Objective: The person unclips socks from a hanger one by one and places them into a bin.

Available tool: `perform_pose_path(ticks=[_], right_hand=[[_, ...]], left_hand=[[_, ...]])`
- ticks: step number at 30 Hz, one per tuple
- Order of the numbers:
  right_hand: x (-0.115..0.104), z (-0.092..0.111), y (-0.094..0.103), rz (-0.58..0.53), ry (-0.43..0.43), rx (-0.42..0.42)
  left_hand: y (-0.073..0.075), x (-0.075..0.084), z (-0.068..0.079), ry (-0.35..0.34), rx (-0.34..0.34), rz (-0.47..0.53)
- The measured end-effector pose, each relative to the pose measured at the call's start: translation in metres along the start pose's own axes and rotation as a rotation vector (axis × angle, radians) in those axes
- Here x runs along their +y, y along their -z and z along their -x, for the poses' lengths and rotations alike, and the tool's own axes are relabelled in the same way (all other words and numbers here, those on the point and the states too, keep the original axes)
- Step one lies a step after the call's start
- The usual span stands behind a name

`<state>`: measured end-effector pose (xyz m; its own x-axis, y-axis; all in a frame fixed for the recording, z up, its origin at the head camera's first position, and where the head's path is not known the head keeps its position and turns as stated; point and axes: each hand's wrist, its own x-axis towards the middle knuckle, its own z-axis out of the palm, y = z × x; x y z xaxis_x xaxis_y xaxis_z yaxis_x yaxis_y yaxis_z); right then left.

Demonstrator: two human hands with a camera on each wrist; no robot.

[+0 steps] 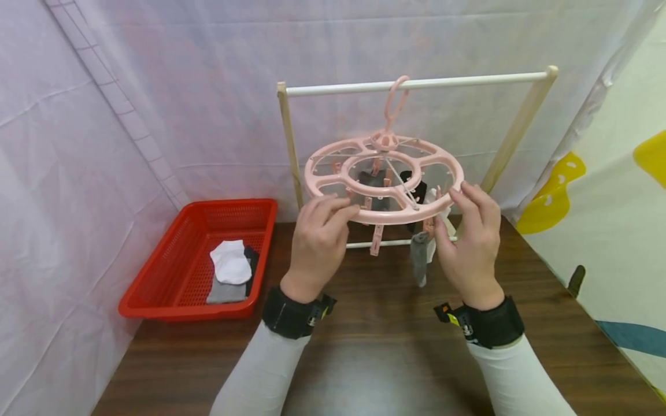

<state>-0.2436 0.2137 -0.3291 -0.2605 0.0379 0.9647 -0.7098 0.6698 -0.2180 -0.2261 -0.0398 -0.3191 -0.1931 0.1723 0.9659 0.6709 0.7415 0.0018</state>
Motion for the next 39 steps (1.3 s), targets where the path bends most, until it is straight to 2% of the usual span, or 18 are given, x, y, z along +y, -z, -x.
perform_pose_path(ticks=[6, 15, 29, 39], right_hand=[[0.006, 0.001, -0.003, 0.012, 0.025, -0.033], [0.003, 0.003, -0.005, -0.007, 0.04, 0.018], [-0.017, 0.006, -0.008, -0.002, 0.027, 0.011], [-0.027, 0.008, -0.009, 0.015, 0.044, 0.022]], left_hand=[[0.001, 0.001, -0.001, 0.021, 0.007, 0.04], [0.001, 0.001, 0.0, 0.055, 0.005, 0.039], [0.004, 0.006, -0.003, 0.038, 0.009, 0.002], [0.004, 0.014, -0.006, 0.009, 0.016, 0.037]])
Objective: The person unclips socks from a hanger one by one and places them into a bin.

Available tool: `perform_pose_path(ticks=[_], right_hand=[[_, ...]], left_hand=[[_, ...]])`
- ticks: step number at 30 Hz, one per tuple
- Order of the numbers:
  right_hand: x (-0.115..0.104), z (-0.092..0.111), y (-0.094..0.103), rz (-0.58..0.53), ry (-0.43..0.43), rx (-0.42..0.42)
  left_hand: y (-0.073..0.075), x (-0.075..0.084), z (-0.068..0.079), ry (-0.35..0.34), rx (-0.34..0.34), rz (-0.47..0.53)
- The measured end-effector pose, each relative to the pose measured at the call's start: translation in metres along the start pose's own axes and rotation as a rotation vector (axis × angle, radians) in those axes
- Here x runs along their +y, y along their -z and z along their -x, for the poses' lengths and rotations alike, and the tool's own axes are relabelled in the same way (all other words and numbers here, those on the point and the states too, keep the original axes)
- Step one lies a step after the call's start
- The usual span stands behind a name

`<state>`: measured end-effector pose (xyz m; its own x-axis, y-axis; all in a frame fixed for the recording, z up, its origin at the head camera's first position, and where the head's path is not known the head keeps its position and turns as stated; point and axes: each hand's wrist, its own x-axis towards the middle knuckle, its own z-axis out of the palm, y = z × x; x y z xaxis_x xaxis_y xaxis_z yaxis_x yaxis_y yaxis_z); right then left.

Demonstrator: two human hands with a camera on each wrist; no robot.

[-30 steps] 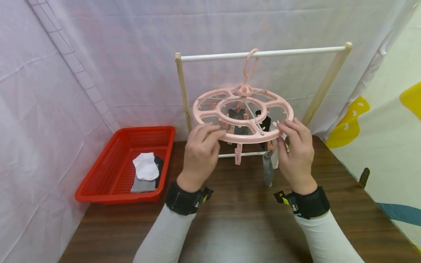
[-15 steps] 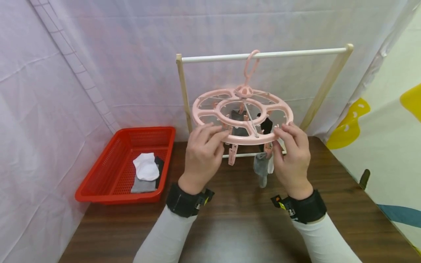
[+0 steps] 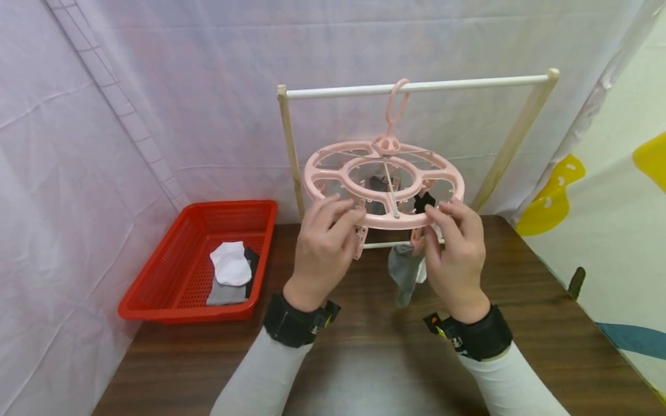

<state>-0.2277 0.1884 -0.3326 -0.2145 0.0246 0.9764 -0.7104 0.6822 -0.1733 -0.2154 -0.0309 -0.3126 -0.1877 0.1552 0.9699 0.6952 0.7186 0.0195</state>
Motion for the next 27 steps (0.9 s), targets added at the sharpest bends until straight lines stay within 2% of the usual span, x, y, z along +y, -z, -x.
perform_pose_path(ticks=[7, 18, 27], right_hand=[[-0.006, 0.001, -0.001, 0.005, 0.023, 0.002], [-0.015, 0.004, -0.005, 0.015, 0.067, 0.008], [-0.008, -0.001, 0.0, 0.01, 0.036, -0.025]], left_hand=[[-0.004, 0.006, 0.0, -0.033, -0.005, -0.028], [-0.009, 0.008, 0.004, -0.024, -0.025, -0.074], [-0.008, 0.008, 0.003, -0.01, -0.044, -0.082]])
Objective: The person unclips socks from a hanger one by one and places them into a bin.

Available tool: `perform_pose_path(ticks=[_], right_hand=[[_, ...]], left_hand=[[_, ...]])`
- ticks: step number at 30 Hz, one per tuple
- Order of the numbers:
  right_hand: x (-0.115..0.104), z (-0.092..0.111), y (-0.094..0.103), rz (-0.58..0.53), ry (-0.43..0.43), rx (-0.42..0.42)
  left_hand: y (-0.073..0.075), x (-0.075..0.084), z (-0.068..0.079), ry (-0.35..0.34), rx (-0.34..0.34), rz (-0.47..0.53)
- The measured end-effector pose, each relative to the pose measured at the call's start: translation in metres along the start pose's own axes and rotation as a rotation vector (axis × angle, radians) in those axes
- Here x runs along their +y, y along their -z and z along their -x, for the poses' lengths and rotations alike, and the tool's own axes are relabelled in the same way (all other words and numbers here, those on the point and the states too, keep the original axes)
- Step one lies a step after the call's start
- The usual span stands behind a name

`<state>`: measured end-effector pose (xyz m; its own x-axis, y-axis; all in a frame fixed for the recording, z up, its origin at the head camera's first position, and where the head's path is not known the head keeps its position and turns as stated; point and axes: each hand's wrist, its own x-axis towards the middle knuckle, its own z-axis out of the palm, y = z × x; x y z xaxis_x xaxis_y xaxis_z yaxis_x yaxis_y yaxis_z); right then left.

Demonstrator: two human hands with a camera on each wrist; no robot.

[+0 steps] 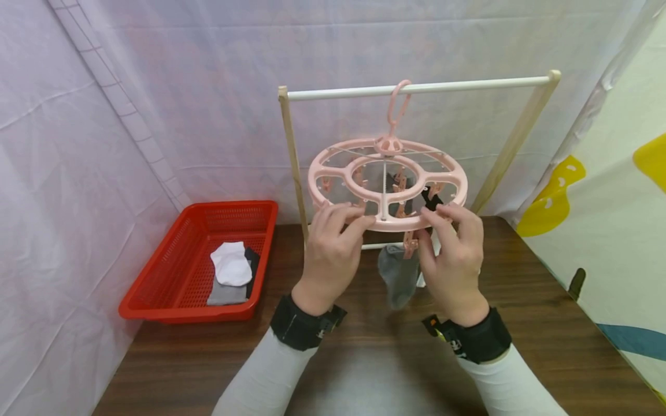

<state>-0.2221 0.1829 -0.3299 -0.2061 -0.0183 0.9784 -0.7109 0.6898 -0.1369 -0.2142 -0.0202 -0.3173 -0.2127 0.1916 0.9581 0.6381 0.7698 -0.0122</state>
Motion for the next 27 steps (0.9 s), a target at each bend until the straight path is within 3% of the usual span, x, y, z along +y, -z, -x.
perform_pose_path(ticks=[20, 27], right_hand=[[0.044, -0.001, 0.0, 0.021, -0.094, 0.006], [0.057, 0.002, 0.0, 0.041, -0.131, -0.02]], left_hand=[[0.001, -0.006, 0.001, -0.004, -0.029, 0.021], [0.0, -0.004, 0.001, -0.013, -0.011, 0.027]])
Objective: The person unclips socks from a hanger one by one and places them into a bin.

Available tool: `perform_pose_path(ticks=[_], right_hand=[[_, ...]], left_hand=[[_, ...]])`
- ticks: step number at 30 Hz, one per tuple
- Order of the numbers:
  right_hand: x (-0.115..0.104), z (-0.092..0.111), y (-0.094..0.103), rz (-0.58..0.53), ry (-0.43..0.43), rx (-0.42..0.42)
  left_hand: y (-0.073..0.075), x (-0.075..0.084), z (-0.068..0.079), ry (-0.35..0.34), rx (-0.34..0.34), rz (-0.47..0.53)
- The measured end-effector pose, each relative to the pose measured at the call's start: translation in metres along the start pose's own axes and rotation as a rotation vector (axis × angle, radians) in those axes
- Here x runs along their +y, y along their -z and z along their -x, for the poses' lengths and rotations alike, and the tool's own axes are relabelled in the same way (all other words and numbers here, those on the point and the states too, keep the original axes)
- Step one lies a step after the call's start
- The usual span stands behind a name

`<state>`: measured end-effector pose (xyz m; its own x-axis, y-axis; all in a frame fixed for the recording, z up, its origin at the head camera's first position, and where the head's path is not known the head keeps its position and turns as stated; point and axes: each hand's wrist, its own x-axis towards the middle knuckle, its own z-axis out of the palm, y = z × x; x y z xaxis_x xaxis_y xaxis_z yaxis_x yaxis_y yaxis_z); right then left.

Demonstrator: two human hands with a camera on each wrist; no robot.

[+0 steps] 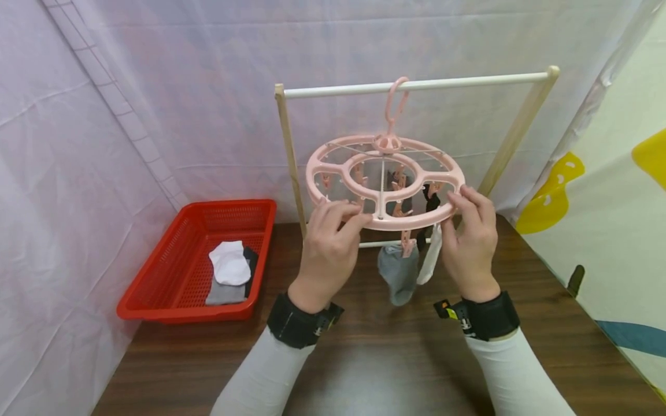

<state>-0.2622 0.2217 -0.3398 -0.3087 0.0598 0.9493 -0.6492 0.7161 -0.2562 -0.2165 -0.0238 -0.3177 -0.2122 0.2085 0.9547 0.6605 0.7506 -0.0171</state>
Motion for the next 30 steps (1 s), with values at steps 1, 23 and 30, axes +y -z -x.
perform_pose_path(ticks=[1, 23, 30], right_hand=[[0.001, 0.0, 0.0, -0.002, -0.003, -0.002], [-0.017, 0.0, -0.002, -0.09, 0.04, 0.137], [-0.023, 0.0, -0.003, -0.087, 0.057, 0.147]], left_hand=[[0.0, 0.0, 0.0, -0.001, 0.003, 0.0], [0.005, -0.009, -0.002, 0.059, 0.083, 0.084], [0.006, -0.007, -0.003, 0.064, 0.084, 0.069]])
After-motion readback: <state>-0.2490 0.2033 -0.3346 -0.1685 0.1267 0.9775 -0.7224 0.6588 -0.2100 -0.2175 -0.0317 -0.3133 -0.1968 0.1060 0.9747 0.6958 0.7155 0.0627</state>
